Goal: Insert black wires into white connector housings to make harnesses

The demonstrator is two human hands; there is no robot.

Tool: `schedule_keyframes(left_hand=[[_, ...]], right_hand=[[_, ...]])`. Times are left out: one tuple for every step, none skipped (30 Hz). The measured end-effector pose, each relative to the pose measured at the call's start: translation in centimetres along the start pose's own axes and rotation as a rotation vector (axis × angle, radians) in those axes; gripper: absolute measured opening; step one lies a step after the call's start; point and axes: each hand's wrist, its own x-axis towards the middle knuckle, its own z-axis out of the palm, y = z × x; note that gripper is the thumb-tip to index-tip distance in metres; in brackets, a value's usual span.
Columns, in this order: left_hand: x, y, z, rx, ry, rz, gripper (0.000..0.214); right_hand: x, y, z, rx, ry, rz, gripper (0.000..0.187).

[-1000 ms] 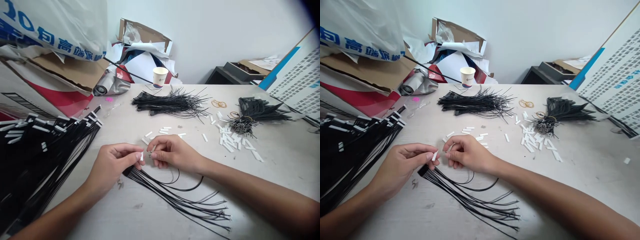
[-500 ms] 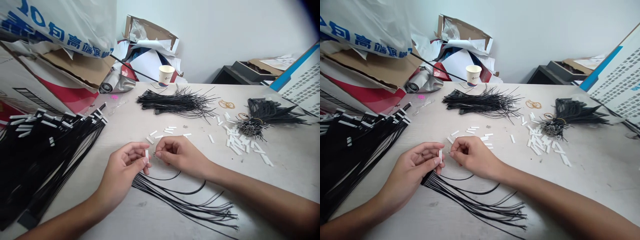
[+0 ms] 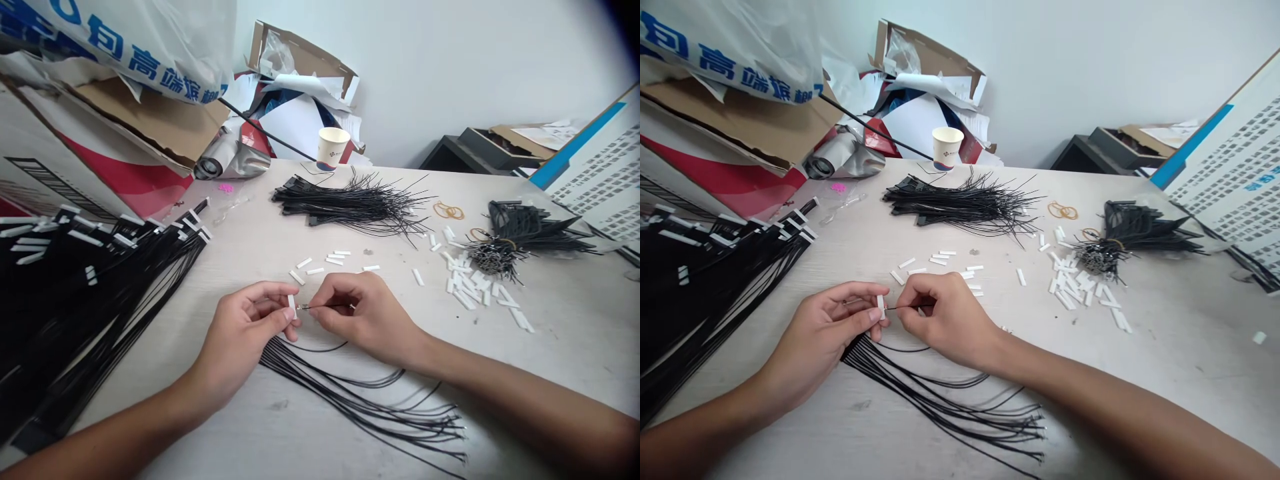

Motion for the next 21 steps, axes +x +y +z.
schedule_keyframes(left_hand=[[0.0, -0.04, -0.03, -0.003, 0.001, -0.004, 0.024], [0.01, -0.08, -0.06, -0.008, -0.002, -0.009, 0.024], [0.02, -0.12, -0.07, -0.012, -0.002, -0.01, 0.024], [0.03, -0.13, -0.08, -0.013, -0.001, -0.012, 0.023], [0.05, -0.13, -0.07, -0.012, 0.003, -0.013, 0.023], [0.06, -0.11, -0.04, -0.009, 0.007, -0.012, 0.023], [0.06, -0.08, -0.01, -0.003, 0.011, -0.012, 0.023], [0.07, -0.04, 0.02, 0.002, 0.014, -0.01, 0.023], [0.08, 0.0, 0.04, 0.005, 0.015, -0.007, 0.022], [0.09, 0.03, 0.06, 0.006, 0.013, -0.007, 0.022], [0.1, 0.05, 0.07, 0.006, 0.01, -0.007, 0.022], [0.12, 0.06, 0.06, 0.003, 0.009, -0.011, 0.022], [0.13, 0.06, 0.04, 0.0, 0.007, -0.015, 0.021], [0.15, 0.05, 0.02, -0.002, 0.006, -0.018, 0.021], [0.17, 0.05, 0.0, -0.002, 0.004, -0.021, 0.021], [0.19, 0.05, -0.01, -0.003, 0.004, -0.021, 0.021], [0.21, 0.05, -0.02, -0.005, 0.003, -0.02, 0.021], [0.24, 0.07, -0.01, -0.008, 0.003, -0.022, 0.021], [0.26, 0.09, 0.01, -0.012, 0.003, -0.026, 0.021], [0.28, 0.12, 0.04, -0.018, 0.003, -0.031, 0.021], [0.28, 0.15, 0.07, -0.023, 0.003, -0.037, 0.021]], right_hand=[[-0.03, 0.02, 0.05, -0.014, 0.008, -0.004, 0.011], [-0.06, 0.05, 0.09, -0.021, 0.009, -0.004, 0.012], [-0.09, 0.1, 0.13, -0.022, 0.003, -0.005, 0.013], [-0.14, 0.16, 0.16, -0.017, -0.007, -0.007, 0.013], [-0.2, 0.22, 0.2, -0.009, -0.015, -0.011, 0.014], [-0.26, 0.27, 0.23, 0.001, -0.02, -0.016, 0.014], [-0.32, 0.31, 0.27, 0.007, -0.022, -0.021, 0.014], [-0.37, 0.33, 0.31, 0.01, -0.021, -0.024, 0.014], [-0.42, 0.34, 0.36, 0.008, -0.02, -0.03, 0.014], [-0.45, 0.33, 0.41, 0.002, -0.021, -0.036, 0.014], [-0.47, 0.32, 0.46, -0.008, -0.022, -0.042, 0.014], [-0.47, 0.3, 0.5, -0.017, -0.023, -0.049, 0.014], [-0.46, 0.29, 0.55, -0.026, -0.023, -0.055, 0.015], [-0.44, 0.28, 0.58, -0.035, -0.021, -0.061, 0.015], [-0.42, 0.29, 0.6, -0.043, -0.017, -0.067, 0.015], [-0.4, 0.3, 0.6, -0.051, -0.012, -0.073, 0.015], [-0.39, 0.33, 0.58, -0.057, -0.007, -0.08, 0.015], [-0.39, 0.36, 0.56, -0.067, -0.003, -0.088, 0.015], [-0.4, 0.39, 0.52, -0.078, 0.003, -0.097, 0.016], [-0.43, 0.42, 0.48, -0.091, 0.007, -0.11, 0.016], [-0.46, 0.45, 0.45, -0.107, 0.013, -0.123, 0.016]])
